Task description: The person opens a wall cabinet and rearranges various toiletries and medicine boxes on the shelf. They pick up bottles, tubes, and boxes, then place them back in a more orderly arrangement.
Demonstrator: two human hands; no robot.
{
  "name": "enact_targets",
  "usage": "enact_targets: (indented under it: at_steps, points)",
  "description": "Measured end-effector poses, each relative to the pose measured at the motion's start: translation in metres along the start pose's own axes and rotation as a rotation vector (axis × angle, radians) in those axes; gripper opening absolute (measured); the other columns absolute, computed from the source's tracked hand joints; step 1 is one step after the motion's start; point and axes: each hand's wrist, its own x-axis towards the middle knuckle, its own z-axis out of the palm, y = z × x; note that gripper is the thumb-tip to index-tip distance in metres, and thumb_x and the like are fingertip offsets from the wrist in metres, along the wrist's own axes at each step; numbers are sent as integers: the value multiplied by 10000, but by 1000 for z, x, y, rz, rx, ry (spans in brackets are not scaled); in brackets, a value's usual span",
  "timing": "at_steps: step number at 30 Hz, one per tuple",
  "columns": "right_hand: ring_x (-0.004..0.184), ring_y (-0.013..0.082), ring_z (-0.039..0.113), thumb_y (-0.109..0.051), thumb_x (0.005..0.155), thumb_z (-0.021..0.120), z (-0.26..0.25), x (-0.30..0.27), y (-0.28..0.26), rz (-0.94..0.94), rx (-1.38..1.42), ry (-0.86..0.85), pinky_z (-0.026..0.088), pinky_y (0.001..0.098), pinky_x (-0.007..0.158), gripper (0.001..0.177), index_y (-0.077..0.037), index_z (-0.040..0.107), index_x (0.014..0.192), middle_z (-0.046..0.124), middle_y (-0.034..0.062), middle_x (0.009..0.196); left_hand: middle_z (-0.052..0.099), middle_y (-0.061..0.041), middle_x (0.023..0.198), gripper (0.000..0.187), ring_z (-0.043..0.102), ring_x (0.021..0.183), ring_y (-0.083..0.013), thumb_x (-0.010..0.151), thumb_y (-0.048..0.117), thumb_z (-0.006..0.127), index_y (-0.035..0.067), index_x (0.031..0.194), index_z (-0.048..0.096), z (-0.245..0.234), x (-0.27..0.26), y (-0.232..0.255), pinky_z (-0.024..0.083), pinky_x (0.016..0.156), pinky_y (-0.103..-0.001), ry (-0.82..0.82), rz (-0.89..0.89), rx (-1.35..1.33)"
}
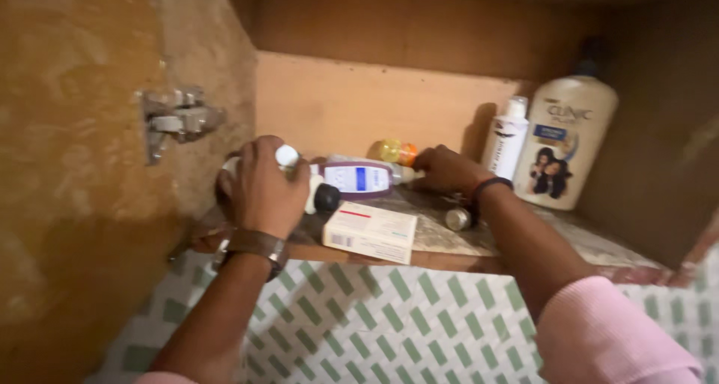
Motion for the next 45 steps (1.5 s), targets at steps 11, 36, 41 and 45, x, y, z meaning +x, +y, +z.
enact_targets:
  at_steps: [11,36,41,45]
  points:
    - [1060,351,704,-337,882,772,-23,-29,-27,143,26,146,563,419,906,485,-49,645,1251,722,195,1147,640,-150,1202,394,610,1127,-393,859,350,708,104,1152,614,2,0,1,287,1066,-647,7,-6,4]
    - [1011,442,652,-25,886,784,-79,-97,-10,2,-243,892,539,507,836,370,-19,625,1221,606,241,1192,637,-144,1211,403,595,1170,-384,879,370,691,107,1175,613,3,-1,-1,292,1075,-646,-3,15,11]
    - [1042,483,648,-25,965,692,-107,-131,-3,78,-323,659,557,517,832,294,-4,619,1249,594,260,1236,632,-153,1212,392,589,1160,-400,872,367,699,117,1165,622,2,-1,0,277,1074,-659,-18,9,24]
    - [1046,476,656,-33,921,676,-112,-137,-2,-2,-365,571,558,513,845,355,-27,638,1274,591,230,1353,630,-157,1217,392,588,1154,-406,868,366,700,112,1158,624,1,-2,2,281,1069,-663,-20,5,16]
